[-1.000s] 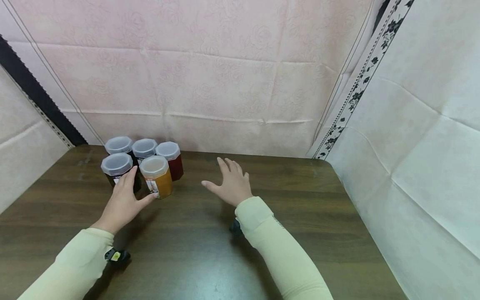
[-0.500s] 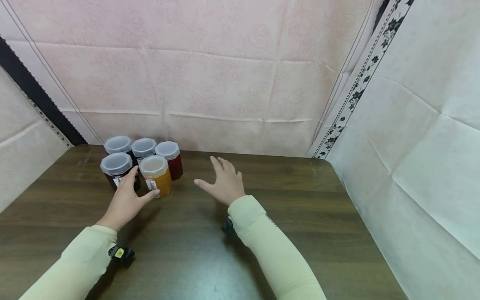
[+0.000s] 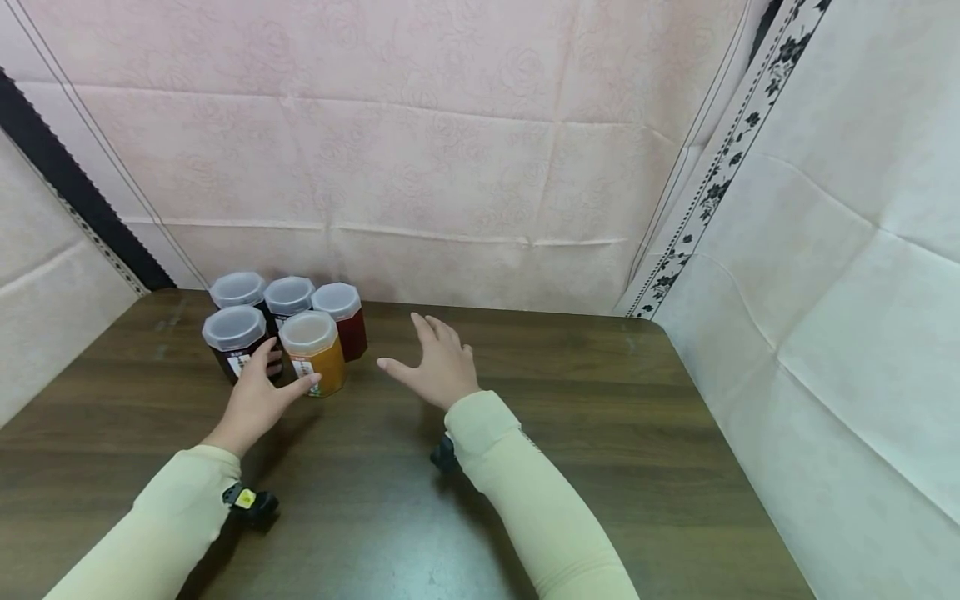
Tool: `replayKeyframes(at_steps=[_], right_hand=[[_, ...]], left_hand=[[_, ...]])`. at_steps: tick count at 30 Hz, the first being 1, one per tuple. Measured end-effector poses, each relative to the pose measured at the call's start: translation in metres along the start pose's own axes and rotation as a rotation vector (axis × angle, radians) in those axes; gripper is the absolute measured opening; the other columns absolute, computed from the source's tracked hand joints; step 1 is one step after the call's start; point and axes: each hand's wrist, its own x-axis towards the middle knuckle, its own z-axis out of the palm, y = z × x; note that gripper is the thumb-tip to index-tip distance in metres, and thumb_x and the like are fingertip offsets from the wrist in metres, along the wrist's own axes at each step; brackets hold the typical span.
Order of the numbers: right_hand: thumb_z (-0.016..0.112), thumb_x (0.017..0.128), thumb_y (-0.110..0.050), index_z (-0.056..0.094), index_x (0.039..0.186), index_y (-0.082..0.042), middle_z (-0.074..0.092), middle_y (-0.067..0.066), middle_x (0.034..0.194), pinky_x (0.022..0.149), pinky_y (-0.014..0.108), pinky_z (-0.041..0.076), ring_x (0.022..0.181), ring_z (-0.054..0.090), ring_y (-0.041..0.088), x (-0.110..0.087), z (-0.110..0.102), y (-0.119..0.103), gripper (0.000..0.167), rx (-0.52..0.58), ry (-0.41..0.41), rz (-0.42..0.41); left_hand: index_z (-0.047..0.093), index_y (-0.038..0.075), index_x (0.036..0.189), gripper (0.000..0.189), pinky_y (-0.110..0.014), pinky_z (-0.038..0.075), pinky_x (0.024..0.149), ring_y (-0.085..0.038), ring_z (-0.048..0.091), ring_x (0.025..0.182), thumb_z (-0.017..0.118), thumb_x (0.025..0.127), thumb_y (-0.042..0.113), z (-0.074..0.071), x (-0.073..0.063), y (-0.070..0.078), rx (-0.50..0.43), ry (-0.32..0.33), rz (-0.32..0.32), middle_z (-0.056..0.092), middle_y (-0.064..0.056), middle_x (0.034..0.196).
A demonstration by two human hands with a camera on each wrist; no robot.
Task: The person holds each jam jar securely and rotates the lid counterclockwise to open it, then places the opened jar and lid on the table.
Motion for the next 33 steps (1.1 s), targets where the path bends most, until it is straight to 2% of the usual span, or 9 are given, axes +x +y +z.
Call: replayKeyframes(at_steps=[12, 17, 22, 33], right_hand=[[0.058, 0.082, -0.068, 0.023, 0.154, -0.027, 0.026, 0.001, 0.157, 0.113, 0.057, 0.022, 0.143, 0.025, 0.026, 0.005, 0.007, -0.011, 0.09, 0.067, -0.025, 0.019], [0.06, 0.082, -0.067, 0.024, 0.154, -0.028, 0.026, 0.0, 0.158, 0.112, 0.056, 0.026, 0.143, 0.026, 0.026, 0.008, 0.012, -0.015, 0.09, 0.112, -0.035, 0.02], [0.061, 0.081, -0.067, 0.024, 0.153, -0.029, 0.026, 0.0, 0.158, 0.111, 0.053, 0.031, 0.143, 0.027, 0.026, 0.012, 0.018, -0.018, 0.09, 0.163, -0.047, 0.029], [0.064, 0.081, -0.063, 0.026, 0.153, -0.028, 0.026, 0.001, 0.158, 0.11, 0.052, 0.031, 0.143, 0.027, 0.024, 0.015, 0.023, -0.032, 0.088, 0.27, -0.083, 0.066]], left_hand=[[0.013, -0.002, 0.152, 0.093, -0.057, 0.033, 0.107, -0.046, 0.035, 0.133, 0.071, 0.087, 0.033, 0.005, 0.006, -0.001, -0.059, 0.013, -0.052, 0.03, -0.031, 0.147], [0.014, -0.002, 0.151, 0.092, -0.056, 0.034, 0.107, -0.046, 0.035, 0.133, 0.071, 0.087, 0.032, 0.005, 0.007, -0.002, -0.079, 0.011, -0.062, 0.029, -0.031, 0.147], [0.014, -0.003, 0.151, 0.092, -0.057, 0.034, 0.107, -0.046, 0.035, 0.133, 0.071, 0.087, 0.031, 0.006, 0.008, -0.003, -0.087, 0.01, -0.055, 0.03, -0.031, 0.147], [0.02, -0.003, 0.149, 0.089, -0.057, 0.032, 0.108, -0.045, 0.036, 0.132, 0.073, 0.086, 0.029, 0.01, 0.013, -0.006, -0.101, 0.018, -0.024, 0.034, -0.029, 0.146]])
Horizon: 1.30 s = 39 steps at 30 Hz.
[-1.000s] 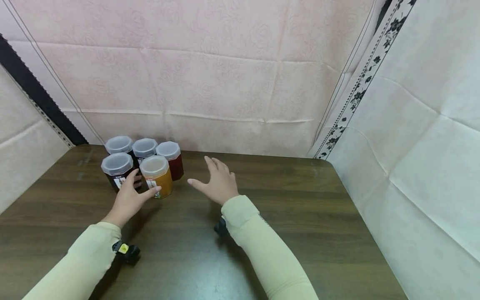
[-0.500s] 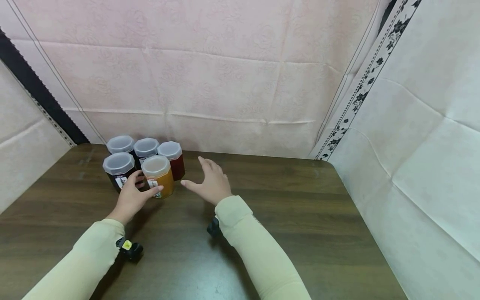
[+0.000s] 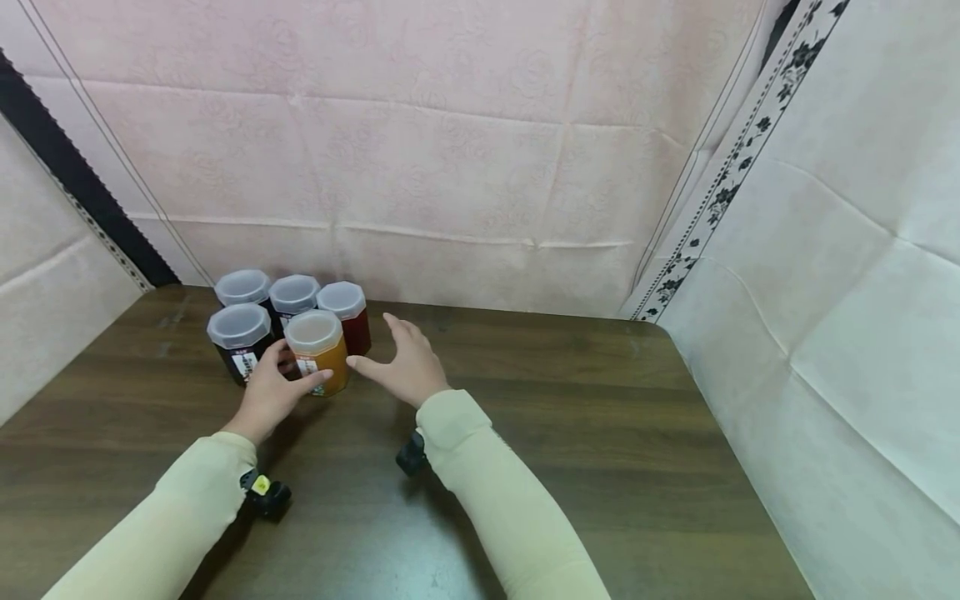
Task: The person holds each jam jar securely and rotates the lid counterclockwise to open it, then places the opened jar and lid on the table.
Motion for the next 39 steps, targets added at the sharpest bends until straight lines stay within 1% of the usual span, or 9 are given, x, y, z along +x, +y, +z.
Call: replayKeyframes(at_steps=[7, 13, 22, 27, 32, 35, 39], right_hand=[[0.066, 0.082, -0.06, 0.027, 0.153, -0.027, 0.027, 0.001, 0.157, 0.112, 0.049, 0.03, 0.142, 0.028, 0.022, 0.004, 0.005, 0.0, 0.087, 0.043, -0.003, -0.007], [0.067, 0.081, -0.06, 0.028, 0.152, -0.027, 0.027, 0.0, 0.157, 0.112, 0.05, 0.03, 0.143, 0.027, 0.021, 0.007, 0.009, 0.0, 0.088, 0.059, -0.017, 0.001], [0.069, 0.081, -0.056, 0.03, 0.152, -0.026, 0.029, -0.001, 0.156, 0.112, 0.049, 0.03, 0.142, 0.028, 0.02, 0.007, 0.013, -0.003, 0.086, 0.089, -0.022, -0.003], [0.07, 0.081, -0.055, 0.032, 0.151, -0.025, 0.031, -0.002, 0.155, 0.111, 0.048, 0.032, 0.141, 0.03, 0.019, 0.008, 0.018, -0.005, 0.085, 0.101, -0.023, 0.002], [0.072, 0.08, -0.053, 0.033, 0.15, -0.024, 0.032, -0.001, 0.154, 0.11, 0.049, 0.033, 0.14, 0.032, 0.02, 0.009, 0.02, -0.009, 0.085, 0.118, -0.018, -0.009], [0.073, 0.08, -0.052, 0.034, 0.15, -0.023, 0.033, -0.001, 0.154, 0.11, 0.049, 0.033, 0.14, 0.033, 0.019, 0.01, 0.021, -0.011, 0.085, 0.124, -0.018, -0.022], [0.073, 0.08, -0.051, 0.034, 0.15, -0.023, 0.033, -0.001, 0.154, 0.11, 0.048, 0.033, 0.139, 0.034, 0.019, 0.01, 0.022, -0.013, 0.085, 0.124, -0.027, -0.031]], left_hand=[[0.017, -0.004, 0.15, 0.091, -0.056, 0.031, 0.109, -0.043, 0.035, 0.134, 0.074, 0.085, 0.027, 0.005, 0.005, -0.003, -0.019, -0.007, -0.011, 0.032, -0.029, 0.147], [0.017, -0.003, 0.15, 0.09, -0.055, 0.03, 0.11, -0.042, 0.034, 0.134, 0.074, 0.085, 0.024, 0.007, 0.009, -0.006, -0.044, -0.016, -0.032, 0.032, -0.028, 0.148], [0.023, -0.003, 0.148, 0.086, -0.055, 0.032, 0.109, -0.04, 0.039, 0.13, 0.075, 0.084, 0.023, 0.01, 0.011, -0.007, -0.054, -0.034, -0.011, 0.037, -0.026, 0.144], [0.025, -0.003, 0.146, 0.084, -0.055, 0.032, 0.109, -0.04, 0.04, 0.129, 0.075, 0.084, 0.023, 0.011, 0.012, -0.008, -0.063, -0.025, -0.02, 0.039, -0.026, 0.143], [0.026, -0.001, 0.147, 0.084, -0.055, 0.032, 0.109, -0.039, 0.039, 0.13, 0.075, 0.084, 0.026, 0.011, 0.013, -0.009, -0.081, -0.009, -0.039, 0.039, -0.024, 0.144], [0.028, 0.001, 0.146, 0.083, -0.055, 0.032, 0.109, -0.038, 0.04, 0.129, 0.075, 0.084, 0.027, 0.011, 0.013, -0.009, -0.098, 0.0, -0.035, 0.04, -0.023, 0.143], [0.031, 0.001, 0.145, 0.079, -0.054, 0.034, 0.108, -0.037, 0.041, 0.127, 0.076, 0.084, 0.025, 0.011, 0.013, -0.009, -0.124, 0.009, -0.02, 0.043, -0.023, 0.141]])
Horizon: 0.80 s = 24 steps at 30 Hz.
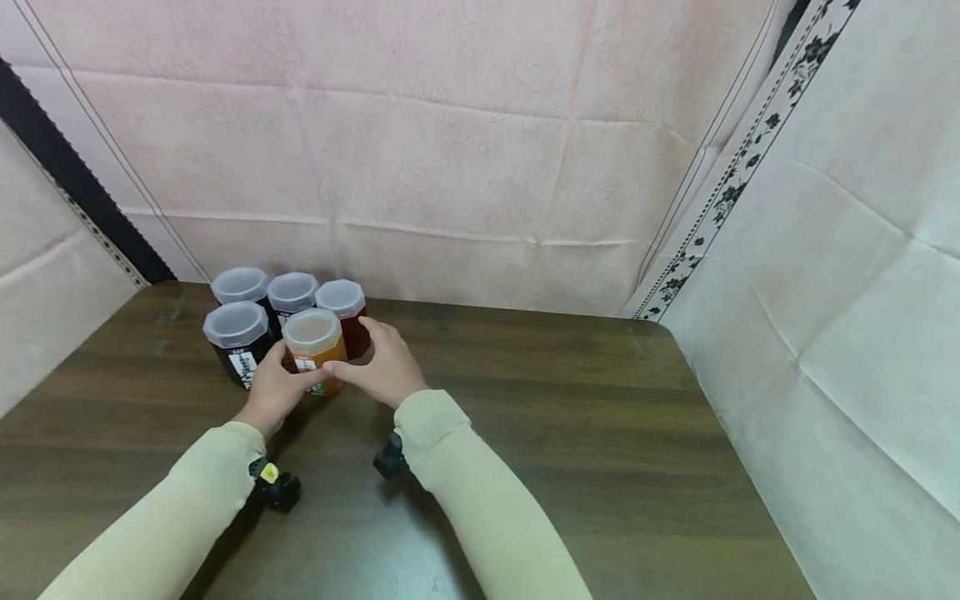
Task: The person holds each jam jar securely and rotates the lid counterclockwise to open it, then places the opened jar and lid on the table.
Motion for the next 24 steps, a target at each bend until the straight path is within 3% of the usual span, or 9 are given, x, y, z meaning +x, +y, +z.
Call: replayKeyframes(at_steps=[12, 19, 24], right_hand=[[0.073, 0.081, -0.05, 0.033, 0.15, -0.023, 0.033, -0.001, 0.154, 0.111, 0.047, 0.033, 0.139, 0.034, 0.019, -0.004, -0.001, -0.003, 0.084, -0.037, 0.002, 0.001], [0.073, 0.081, -0.049, 0.034, 0.15, -0.022, 0.035, 0.0, 0.153, 0.11, 0.047, 0.034, 0.138, 0.035, 0.019, -0.005, -0.004, -0.004, 0.083, -0.049, 0.011, -0.018], [0.073, 0.081, -0.049, 0.034, 0.15, -0.022, 0.035, -0.001, 0.152, 0.11, 0.045, 0.034, 0.138, 0.035, 0.018, -0.007, -0.008, -0.004, 0.084, -0.067, 0.021, -0.035]], left_hand=[[0.037, 0.003, 0.143, 0.074, -0.053, 0.033, 0.109, -0.035, 0.042, 0.126, 0.077, 0.082, 0.019, 0.003, -0.001, -0.004, -0.008, 0.031, 0.049, 0.046, -0.02, 0.138], [0.039, 0.002, 0.142, 0.075, -0.055, 0.035, 0.106, -0.036, 0.043, 0.124, 0.078, 0.081, 0.018, 0.007, -0.002, 0.0, 0.06, 0.039, 0.127, 0.046, -0.021, 0.135], [0.039, 0.002, 0.142, 0.075, -0.055, 0.034, 0.107, -0.036, 0.041, 0.126, 0.079, 0.08, 0.019, 0.01, -0.005, 0.005, 0.063, 0.04, 0.132, 0.045, -0.021, 0.136]])
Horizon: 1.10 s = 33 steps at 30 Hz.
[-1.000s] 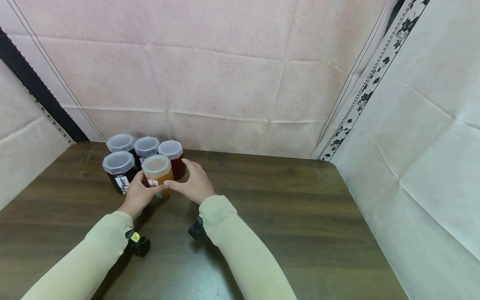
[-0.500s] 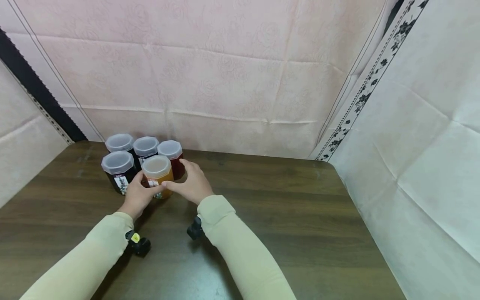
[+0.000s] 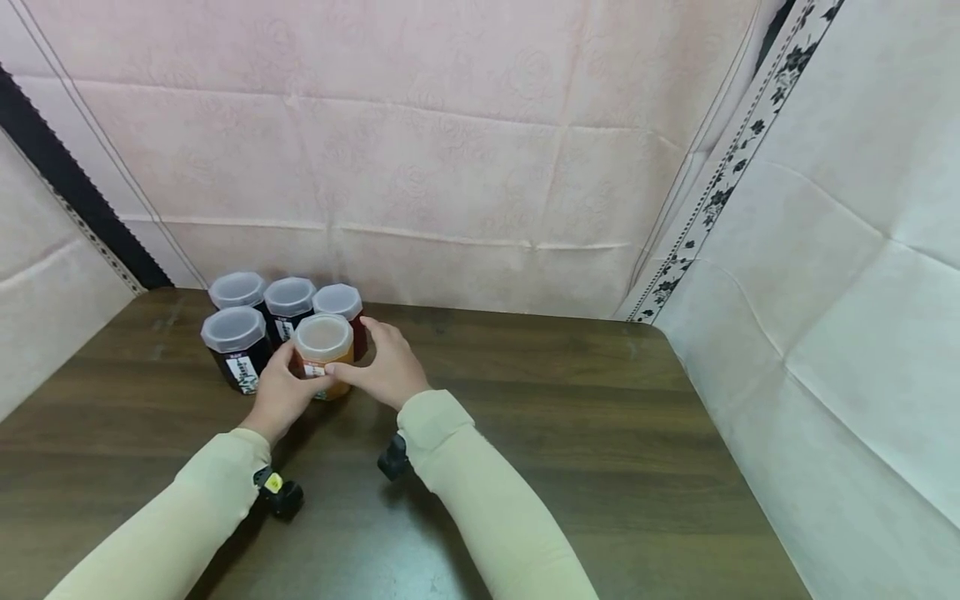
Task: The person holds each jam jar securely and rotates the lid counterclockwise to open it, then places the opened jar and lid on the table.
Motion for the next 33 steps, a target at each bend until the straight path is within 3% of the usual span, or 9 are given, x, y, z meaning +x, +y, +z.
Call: replayKeyframes(at_steps=[12, 22, 33], right_hand=[[0.072, 0.08, -0.052, 0.032, 0.151, -0.024, 0.033, 0.0, 0.154, 0.109, 0.046, 0.035, 0.139, 0.034, 0.019, -0.011, -0.011, 0.0, 0.086, -0.046, 0.004, -0.011], [0.072, 0.08, -0.053, 0.032, 0.15, -0.026, 0.034, 0.001, 0.153, 0.108, 0.047, 0.037, 0.137, 0.036, 0.02, -0.015, -0.023, -0.001, 0.086, -0.068, 0.027, -0.037], [0.072, 0.077, -0.059, 0.032, 0.15, -0.024, 0.04, 0.001, 0.148, 0.102, 0.044, 0.044, 0.131, 0.044, 0.02, -0.019, -0.032, -0.004, 0.09, -0.131, 0.045, -0.047]], left_hand=[[0.037, 0.001, 0.143, 0.079, -0.054, 0.033, 0.108, -0.035, 0.04, 0.127, 0.08, 0.079, 0.019, 0.003, -0.008, 0.007, -0.017, 0.018, -0.007, 0.042, -0.021, 0.136], [0.036, 0.001, 0.142, 0.079, -0.055, 0.032, 0.108, -0.036, 0.038, 0.128, 0.08, 0.078, 0.017, 0.01, -0.01, 0.014, 0.012, 0.029, 0.039, 0.041, -0.022, 0.137], [0.033, 0.001, 0.144, 0.081, -0.057, 0.033, 0.108, -0.038, 0.039, 0.126, 0.079, 0.08, 0.018, 0.018, -0.014, 0.026, 0.015, -0.023, 0.019, 0.039, -0.023, 0.136]])
